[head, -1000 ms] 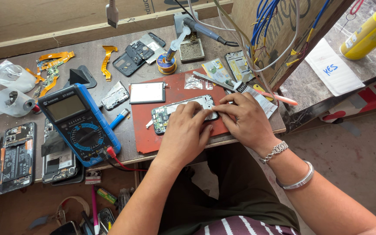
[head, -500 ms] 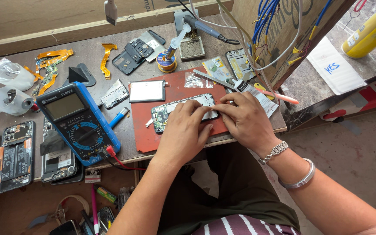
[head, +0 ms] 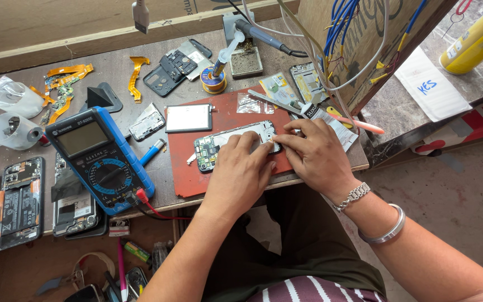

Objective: The person works on a disassembled smartphone at a repair bench. They apply adhesive from a tube into the phone frame, press and align small components inside the chassis, and use a tool to pry and reposition parts while handling the phone board and battery.

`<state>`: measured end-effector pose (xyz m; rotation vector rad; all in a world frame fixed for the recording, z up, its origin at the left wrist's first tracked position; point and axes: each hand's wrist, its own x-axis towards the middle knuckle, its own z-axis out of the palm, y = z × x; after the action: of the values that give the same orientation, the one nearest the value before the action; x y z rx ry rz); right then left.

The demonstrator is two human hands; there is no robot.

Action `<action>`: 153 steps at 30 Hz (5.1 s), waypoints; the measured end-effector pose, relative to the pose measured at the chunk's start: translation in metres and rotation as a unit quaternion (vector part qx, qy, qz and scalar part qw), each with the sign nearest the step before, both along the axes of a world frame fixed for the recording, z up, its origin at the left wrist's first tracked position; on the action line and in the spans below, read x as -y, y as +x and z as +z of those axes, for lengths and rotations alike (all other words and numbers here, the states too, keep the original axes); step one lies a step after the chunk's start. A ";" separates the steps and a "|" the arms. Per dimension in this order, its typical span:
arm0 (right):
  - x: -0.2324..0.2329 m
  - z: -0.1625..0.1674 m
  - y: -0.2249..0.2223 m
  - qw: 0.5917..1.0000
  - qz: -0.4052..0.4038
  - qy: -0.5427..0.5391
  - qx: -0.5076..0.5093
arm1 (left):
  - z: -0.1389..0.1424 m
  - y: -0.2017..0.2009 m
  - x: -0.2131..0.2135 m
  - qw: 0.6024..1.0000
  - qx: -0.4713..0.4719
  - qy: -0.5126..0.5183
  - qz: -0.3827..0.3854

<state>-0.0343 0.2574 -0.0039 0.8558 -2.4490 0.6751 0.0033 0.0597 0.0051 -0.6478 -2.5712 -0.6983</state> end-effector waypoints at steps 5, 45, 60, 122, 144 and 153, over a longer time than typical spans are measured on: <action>0.001 0.002 0.002 1.000 -0.005 0.014 -0.008 | -0.002 0.001 -0.001 1.000 -0.003 0.005 0.003; -0.007 0.000 -0.011 0.997 0.021 0.070 0.015 | 0.010 -0.008 0.008 0.999 0.021 -0.024 -0.029; -0.005 0.001 0.001 1.000 -0.014 0.002 0.010 | 0.008 -0.011 0.003 0.996 0.005 -0.088 -0.016; -0.003 0.003 0.000 1.000 -0.001 0.026 0.002 | 0.009 -0.009 0.006 0.999 0.008 -0.034 -0.026; -0.004 -0.001 0.000 0.999 -0.029 -0.012 0.016 | 0.011 -0.010 0.000 0.999 0.014 -0.041 -0.001; -0.005 -0.003 -0.001 0.999 -0.028 -0.017 0.016 | 0.011 -0.013 0.005 0.999 0.037 -0.029 -0.016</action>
<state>-0.0350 0.2628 -0.0072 0.7661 -2.4730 0.7121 -0.0097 0.0547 0.0156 -0.6952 -2.6636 -0.6722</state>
